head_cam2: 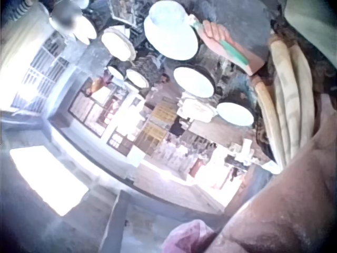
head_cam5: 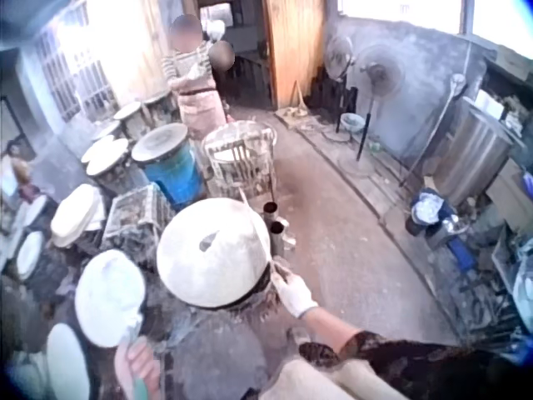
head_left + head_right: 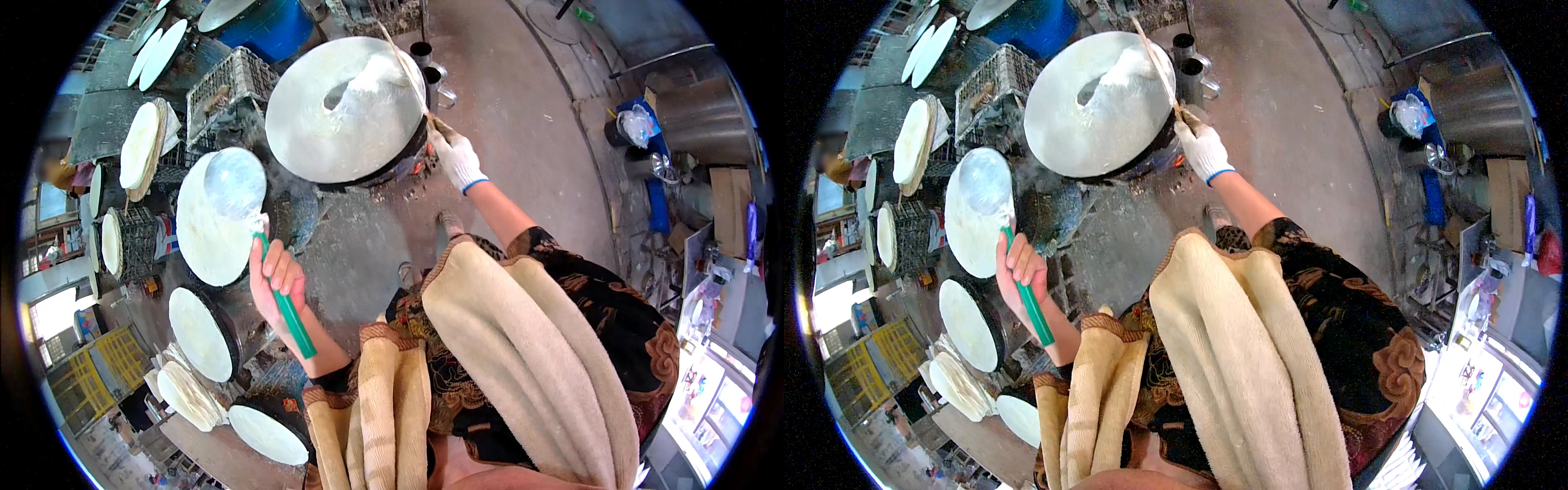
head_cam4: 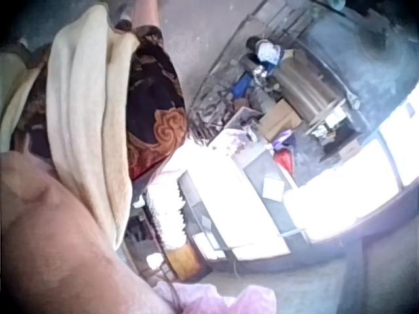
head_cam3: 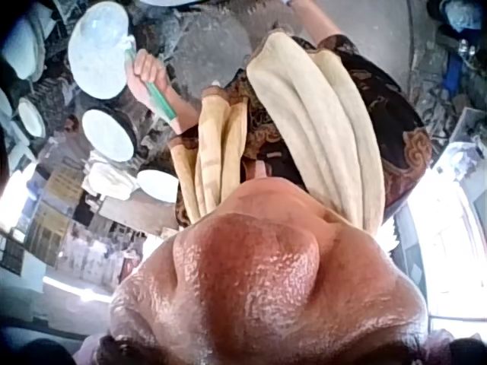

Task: The person scoops white batter from a large metal bowl using a ladle and pours it onto a hot circular griddle. They use a wooden stick to spread the batter into a thin, round crepe. Once cooked, the person lifts the crepe and stacks it onto a growing pile of finished crepes.

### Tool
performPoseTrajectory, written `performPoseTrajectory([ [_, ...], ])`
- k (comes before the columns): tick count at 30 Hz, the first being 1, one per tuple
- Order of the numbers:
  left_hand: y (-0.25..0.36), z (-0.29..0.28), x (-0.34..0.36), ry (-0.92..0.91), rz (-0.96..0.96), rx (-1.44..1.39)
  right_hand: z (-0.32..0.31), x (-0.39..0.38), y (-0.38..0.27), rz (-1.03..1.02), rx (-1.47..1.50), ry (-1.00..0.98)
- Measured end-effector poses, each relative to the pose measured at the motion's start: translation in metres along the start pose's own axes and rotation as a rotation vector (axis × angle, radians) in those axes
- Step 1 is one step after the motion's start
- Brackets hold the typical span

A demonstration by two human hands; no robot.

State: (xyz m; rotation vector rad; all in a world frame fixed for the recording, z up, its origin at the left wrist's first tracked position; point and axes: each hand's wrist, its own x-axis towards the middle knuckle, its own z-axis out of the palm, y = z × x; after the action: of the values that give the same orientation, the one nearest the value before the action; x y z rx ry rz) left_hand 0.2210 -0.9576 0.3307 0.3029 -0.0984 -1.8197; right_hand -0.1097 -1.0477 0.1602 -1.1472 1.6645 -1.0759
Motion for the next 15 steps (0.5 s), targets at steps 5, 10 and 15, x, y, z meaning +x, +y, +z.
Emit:
performPoseTrajectory([
  [5, -0.021, -0.016, 0.016, 0.121, -0.162, -0.018, 0.035, -0.009, -0.059, 0.372, 0.349, -0.319],
  [10, -0.023, -0.032, 0.021, 0.177, -0.187, 0.01, -0.002, -0.015, -0.062, 0.266, 0.36, -0.03],
  [15, -0.025, -0.063, 0.044, 0.346, -0.214, 0.046, 0.016, -0.039, -0.05, 0.365, 0.155, -0.212],
])
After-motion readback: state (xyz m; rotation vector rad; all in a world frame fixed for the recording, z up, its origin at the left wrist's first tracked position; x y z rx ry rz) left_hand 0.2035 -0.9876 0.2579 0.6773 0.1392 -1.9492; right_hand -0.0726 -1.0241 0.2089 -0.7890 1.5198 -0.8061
